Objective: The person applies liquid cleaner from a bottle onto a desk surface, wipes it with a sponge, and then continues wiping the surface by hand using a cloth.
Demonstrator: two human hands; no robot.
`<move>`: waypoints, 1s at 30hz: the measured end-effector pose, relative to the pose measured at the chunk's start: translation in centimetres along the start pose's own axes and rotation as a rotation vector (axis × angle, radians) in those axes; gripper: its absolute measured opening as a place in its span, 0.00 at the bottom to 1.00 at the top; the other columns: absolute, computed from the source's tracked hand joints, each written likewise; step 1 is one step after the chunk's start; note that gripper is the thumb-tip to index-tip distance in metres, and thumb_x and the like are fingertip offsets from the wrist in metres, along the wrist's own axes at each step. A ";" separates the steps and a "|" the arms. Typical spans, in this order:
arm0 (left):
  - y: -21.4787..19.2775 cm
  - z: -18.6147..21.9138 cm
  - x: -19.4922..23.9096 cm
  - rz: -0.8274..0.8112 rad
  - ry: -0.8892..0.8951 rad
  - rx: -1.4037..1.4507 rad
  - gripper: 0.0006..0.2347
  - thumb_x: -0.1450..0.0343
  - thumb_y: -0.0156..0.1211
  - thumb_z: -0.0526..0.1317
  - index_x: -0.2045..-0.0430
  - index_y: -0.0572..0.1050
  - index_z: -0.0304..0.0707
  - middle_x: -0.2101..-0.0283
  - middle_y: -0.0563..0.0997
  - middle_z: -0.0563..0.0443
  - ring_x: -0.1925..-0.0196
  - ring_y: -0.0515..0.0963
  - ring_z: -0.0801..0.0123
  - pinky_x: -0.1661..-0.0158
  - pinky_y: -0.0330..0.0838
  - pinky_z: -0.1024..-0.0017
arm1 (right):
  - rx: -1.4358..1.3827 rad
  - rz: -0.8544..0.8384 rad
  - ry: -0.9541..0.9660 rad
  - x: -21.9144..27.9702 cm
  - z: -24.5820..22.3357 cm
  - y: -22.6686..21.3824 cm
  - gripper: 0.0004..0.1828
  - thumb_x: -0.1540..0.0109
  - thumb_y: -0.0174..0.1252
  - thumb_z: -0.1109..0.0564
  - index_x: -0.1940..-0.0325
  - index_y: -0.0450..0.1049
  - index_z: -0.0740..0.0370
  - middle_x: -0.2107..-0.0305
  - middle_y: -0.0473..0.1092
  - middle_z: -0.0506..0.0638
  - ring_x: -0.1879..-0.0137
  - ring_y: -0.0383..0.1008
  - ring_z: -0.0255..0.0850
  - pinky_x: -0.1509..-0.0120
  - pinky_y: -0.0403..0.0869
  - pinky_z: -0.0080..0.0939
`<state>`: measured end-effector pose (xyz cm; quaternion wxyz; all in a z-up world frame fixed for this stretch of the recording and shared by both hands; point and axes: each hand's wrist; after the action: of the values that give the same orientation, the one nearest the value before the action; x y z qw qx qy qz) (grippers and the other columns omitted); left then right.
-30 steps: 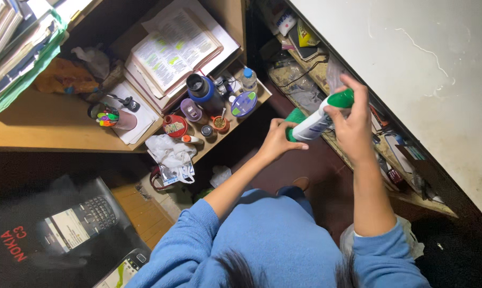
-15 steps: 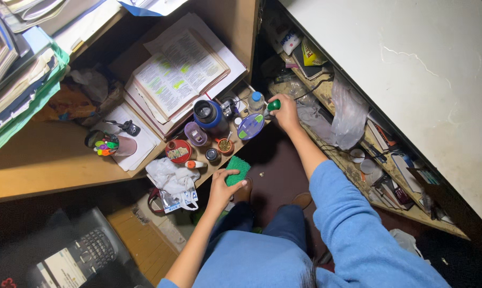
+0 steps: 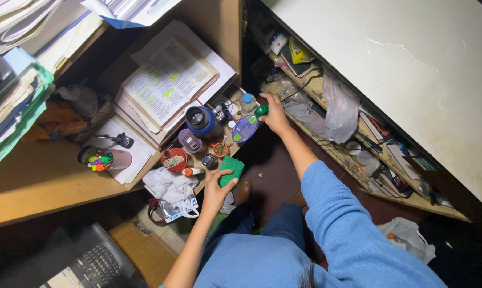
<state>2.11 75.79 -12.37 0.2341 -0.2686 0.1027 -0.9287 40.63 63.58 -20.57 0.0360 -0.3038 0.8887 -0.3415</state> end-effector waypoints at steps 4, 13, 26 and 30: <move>-0.1 1.9 -0.4 0.003 0.115 0.003 0.17 0.22 0.82 0.42 0.36 0.92 0.51 0.34 0.80 0.35 0.23 0.82 0.35 0.21 0.70 0.45 | -0.262 0.243 0.094 5.5 -3.4 -4.3 0.54 0.39 0.87 0.65 0.11 0.70 0.52 0.19 0.67 0.67 0.13 0.69 0.74 0.09 0.72 0.80; 3.8 10.2 -4.2 -0.260 0.424 0.031 0.14 0.20 0.78 0.35 0.40 0.95 0.50 0.37 0.83 0.36 0.26 0.83 0.46 0.20 0.68 0.47 | -1.396 1.280 0.068 39.3 6.1 -20.6 0.29 0.24 0.65 0.33 0.26 0.81 0.51 0.37 0.85 0.57 0.35 0.90 0.51 0.32 0.94 0.57; 16.1 16.4 -8.1 -0.649 0.537 0.031 0.10 0.18 0.76 0.44 0.43 0.92 0.52 0.36 0.87 0.49 0.32 0.86 0.68 0.39 0.84 0.71 | -1.199 2.359 -0.226 83.8 11.9 -18.0 0.55 0.40 0.66 0.29 0.12 0.84 0.59 0.27 0.89 0.51 0.30 0.90 0.41 0.23 0.86 0.41; 21.5 17.5 -5.4 -0.666 0.569 0.072 0.09 0.19 0.78 0.41 0.45 0.93 0.50 0.39 0.90 0.50 0.33 0.87 0.66 0.31 0.77 0.68 | -1.195 2.247 0.082 77.6 8.5 -21.8 0.47 0.34 0.58 0.25 0.13 0.79 0.44 0.39 0.91 0.39 0.59 0.82 0.33 0.56 0.70 0.33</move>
<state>23.89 58.56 -7.01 -0.1067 -0.0121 0.0385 -0.9935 -8.89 2.03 -2.22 0.1350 0.6549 0.6714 0.3194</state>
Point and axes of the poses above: each hand's wrist, its own x-axis away from the middle knuckle, its own y-axis out of the palm, z = x × y
